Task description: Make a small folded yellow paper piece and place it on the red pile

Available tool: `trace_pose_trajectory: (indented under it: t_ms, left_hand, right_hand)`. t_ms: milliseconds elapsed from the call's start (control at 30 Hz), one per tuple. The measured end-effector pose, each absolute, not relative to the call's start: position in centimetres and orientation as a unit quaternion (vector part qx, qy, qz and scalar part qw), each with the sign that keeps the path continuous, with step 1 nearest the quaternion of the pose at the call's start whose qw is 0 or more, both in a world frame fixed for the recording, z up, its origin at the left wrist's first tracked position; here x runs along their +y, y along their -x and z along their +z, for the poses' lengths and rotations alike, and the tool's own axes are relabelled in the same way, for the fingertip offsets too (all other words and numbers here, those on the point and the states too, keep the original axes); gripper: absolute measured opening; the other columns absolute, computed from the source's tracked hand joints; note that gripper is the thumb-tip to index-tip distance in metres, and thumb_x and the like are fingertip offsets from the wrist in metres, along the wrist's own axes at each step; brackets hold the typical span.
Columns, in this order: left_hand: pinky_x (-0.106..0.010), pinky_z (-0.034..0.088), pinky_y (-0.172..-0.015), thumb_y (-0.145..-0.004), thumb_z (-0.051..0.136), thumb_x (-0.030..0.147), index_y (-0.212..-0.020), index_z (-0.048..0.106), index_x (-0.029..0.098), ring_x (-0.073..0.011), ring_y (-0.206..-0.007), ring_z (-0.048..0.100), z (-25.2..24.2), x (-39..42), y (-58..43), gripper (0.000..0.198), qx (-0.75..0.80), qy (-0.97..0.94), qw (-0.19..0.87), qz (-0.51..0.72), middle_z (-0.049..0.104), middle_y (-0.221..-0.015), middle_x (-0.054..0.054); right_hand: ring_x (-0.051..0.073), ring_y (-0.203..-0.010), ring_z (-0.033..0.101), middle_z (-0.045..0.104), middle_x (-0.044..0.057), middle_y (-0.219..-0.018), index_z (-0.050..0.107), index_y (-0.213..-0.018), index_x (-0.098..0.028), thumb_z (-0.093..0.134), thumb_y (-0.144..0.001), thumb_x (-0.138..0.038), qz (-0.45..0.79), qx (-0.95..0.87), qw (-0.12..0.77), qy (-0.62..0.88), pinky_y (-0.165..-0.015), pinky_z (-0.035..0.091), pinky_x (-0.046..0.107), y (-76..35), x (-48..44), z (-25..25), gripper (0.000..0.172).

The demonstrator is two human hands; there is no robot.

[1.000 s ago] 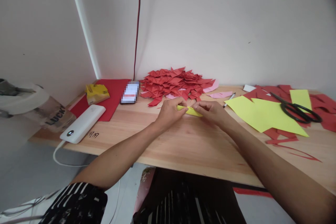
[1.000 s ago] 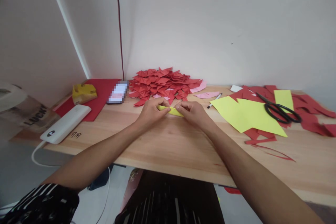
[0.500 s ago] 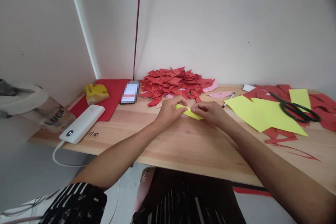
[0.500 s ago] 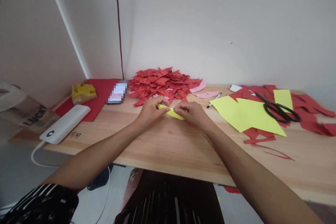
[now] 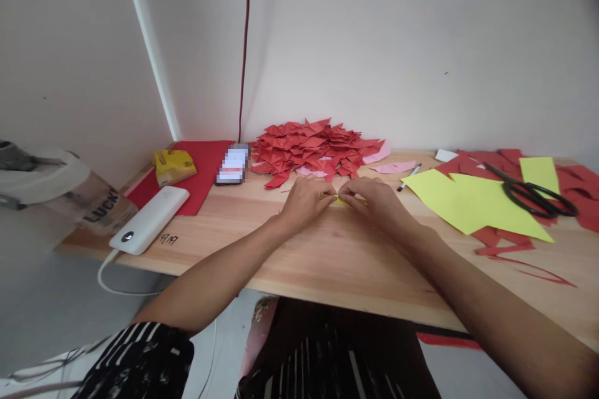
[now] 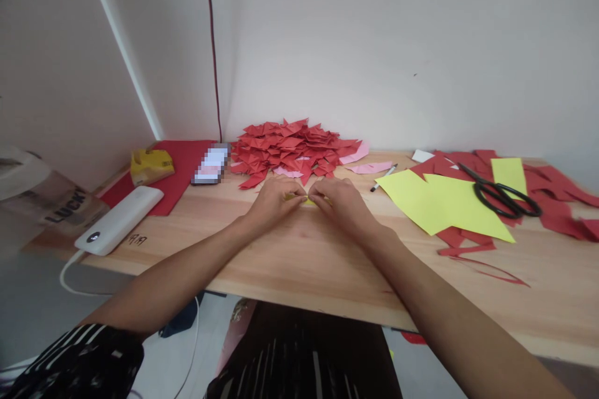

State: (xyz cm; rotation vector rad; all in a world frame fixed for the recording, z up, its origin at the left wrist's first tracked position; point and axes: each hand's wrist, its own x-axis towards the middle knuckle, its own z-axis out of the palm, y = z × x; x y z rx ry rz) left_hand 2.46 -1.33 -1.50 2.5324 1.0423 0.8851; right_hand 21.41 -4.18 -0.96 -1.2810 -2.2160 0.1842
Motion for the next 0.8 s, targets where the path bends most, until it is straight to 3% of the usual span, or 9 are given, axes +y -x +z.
trace_pose_trajectory:
  t_ms: [267, 433, 633, 800]
  left_hand:
    - [-0.036, 0.033, -0.081, -0.097, 0.041, 0.03, -0.079, 0.063, 0.018, -0.021, -0.093, 0.051, -2.2, -1.1, -3.4, 0.031, 0.346, -0.899, -0.03, 0.265, 0.064, -0.086, -0.005]
    - [-0.034, 0.034, -0.076, -0.094, 0.045, 0.025, -0.077, 0.064, 0.017, -0.02, -0.088, 0.052, -2.8, -1.2, -3.3, 0.027, 0.347, -0.908, 0.001, 0.235, 0.063, -0.084, -0.005]
    - [-0.03, 0.04, -0.078, -0.083, 0.057, 0.011, -0.077, 0.066, 0.017, -0.0176, -0.089, 0.056, -2.9, -1.2, -2.9, 0.012, 0.361, -0.877, 0.137, 0.287, 0.065, -0.087, -0.004]
    - [-0.031, 0.043, -0.083, -0.079, 0.06, 0.013, -0.075, 0.066, 0.017, -0.0177, -0.091, 0.057, -2.8, -1.3, -3.0, 0.009, 0.388, -0.85, 0.185, 0.304, 0.066, -0.088, -0.004]
  right_hand:
    - [0.023, -0.081, 0.054, 0.066, 0.008, -0.082, 0.062, -0.079, -0.018, 0.049, -0.094, -0.025, -0.125, -0.845, 0.19, 0.483, -0.073, 0.03, 0.034, -21.3, -3.7, -1.6, 0.021]
    - [0.022, -0.082, 0.056, 0.064, 0.008, -0.084, 0.061, -0.082, -0.017, 0.048, -0.093, -0.021, -0.071, -0.853, 0.163, 0.491, -0.073, 0.031, 0.033, -21.2, -4.0, -2.2, 0.018]
    - [0.019, -0.079, 0.056, 0.063, 0.004, -0.08, 0.059, -0.079, -0.019, 0.051, -0.086, -0.017, 0.052, -0.831, 0.236, 0.5, -0.07, 0.034, 0.03, -21.5, -3.9, -2.8, 0.012]
    - [0.017, -0.071, 0.056, 0.063, 0.002, -0.075, 0.06, -0.076, -0.019, 0.053, -0.081, -0.021, 0.134, -0.785, 0.271, 0.54, -0.066, 0.037, 0.027, -21.3, -3.8, -2.8, 0.008]
